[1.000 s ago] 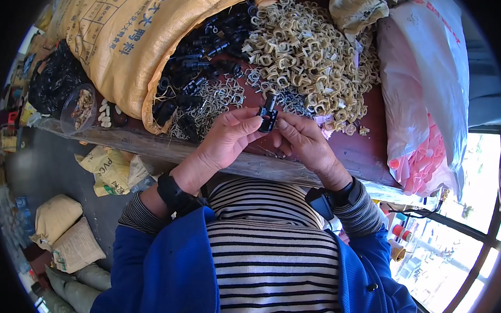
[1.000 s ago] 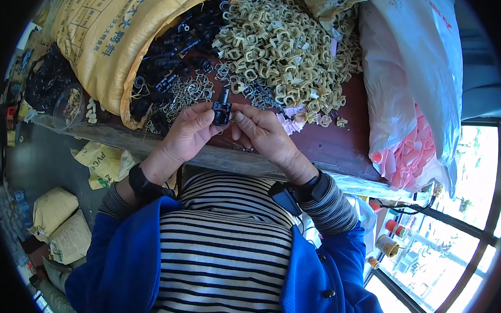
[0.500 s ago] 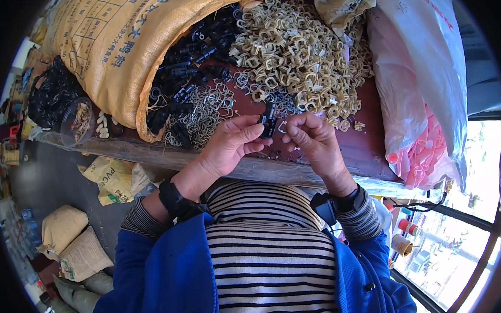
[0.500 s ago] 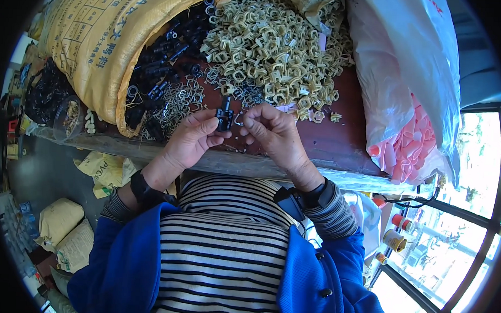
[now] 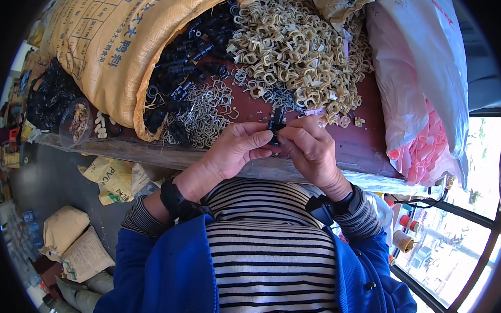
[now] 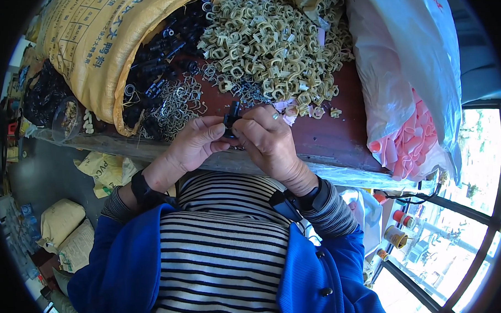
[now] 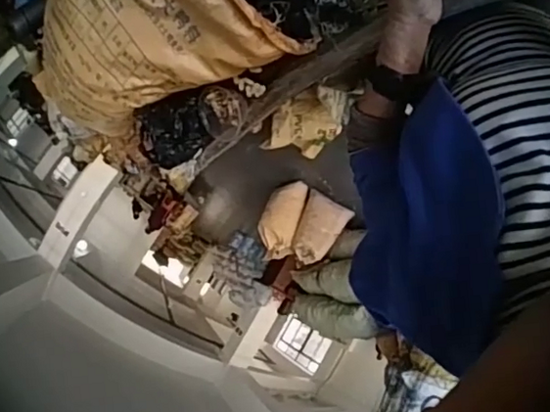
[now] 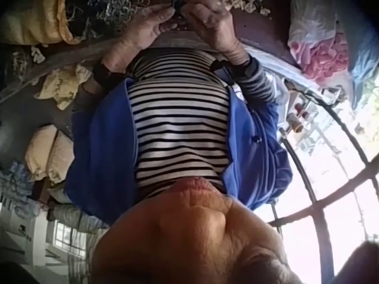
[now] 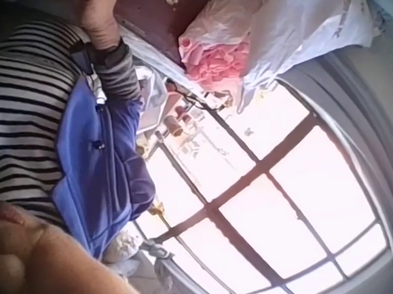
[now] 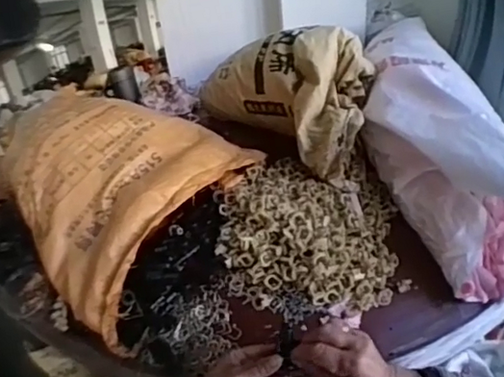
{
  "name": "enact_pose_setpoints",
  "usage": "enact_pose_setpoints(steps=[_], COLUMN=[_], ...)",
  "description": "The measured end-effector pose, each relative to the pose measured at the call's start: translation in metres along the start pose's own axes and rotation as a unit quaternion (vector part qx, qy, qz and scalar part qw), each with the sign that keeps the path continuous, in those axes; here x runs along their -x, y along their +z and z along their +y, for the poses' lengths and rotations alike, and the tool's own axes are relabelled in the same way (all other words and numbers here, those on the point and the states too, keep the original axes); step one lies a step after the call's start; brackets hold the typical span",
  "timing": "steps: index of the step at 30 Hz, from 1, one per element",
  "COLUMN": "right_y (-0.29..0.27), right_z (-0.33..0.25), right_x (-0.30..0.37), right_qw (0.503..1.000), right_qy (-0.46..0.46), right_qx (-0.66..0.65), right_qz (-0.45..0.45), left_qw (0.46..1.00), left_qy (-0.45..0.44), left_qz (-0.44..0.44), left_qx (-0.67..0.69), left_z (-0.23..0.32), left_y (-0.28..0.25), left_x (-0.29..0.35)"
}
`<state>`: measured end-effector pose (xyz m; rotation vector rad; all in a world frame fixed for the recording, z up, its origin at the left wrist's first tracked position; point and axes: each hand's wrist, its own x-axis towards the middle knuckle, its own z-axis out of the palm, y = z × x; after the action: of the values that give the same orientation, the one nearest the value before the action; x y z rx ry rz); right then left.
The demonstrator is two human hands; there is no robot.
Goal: The person assembles components by hand, fitting a small white piece into a black plastic part and then sliding a pink plastic sleeve over the assembly. This process is repeated multiple times to create completed units.
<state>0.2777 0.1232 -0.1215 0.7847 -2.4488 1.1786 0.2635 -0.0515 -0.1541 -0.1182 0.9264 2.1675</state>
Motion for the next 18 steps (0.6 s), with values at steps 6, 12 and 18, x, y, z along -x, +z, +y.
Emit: enact_pose_setpoints(steps=[6, 12, 18], right_y=[-0.001, 0.004, 0.010], right_z=[0.004, 0.006, 0.018], right_x=[0.002, 0.006, 0.007], right_qw=[0.998, 0.984, 0.853], right_qy=[-0.040, 0.135, 0.342], right_qx=[0.046, -0.101, -0.388], right_qz=[-0.028, -0.052, -0.067], left_qw=[1.000, 0.999, 0.998], left_qy=[-0.008, -0.001, -0.019], left_qz=[0.014, 0.009, 0.007], left_qx=[-0.022, -0.047, -0.061], left_z=[0.000, 0.000, -0.003], left_y=[0.002, 0.001, -0.007], left_x=[0.000, 0.001, 0.000])
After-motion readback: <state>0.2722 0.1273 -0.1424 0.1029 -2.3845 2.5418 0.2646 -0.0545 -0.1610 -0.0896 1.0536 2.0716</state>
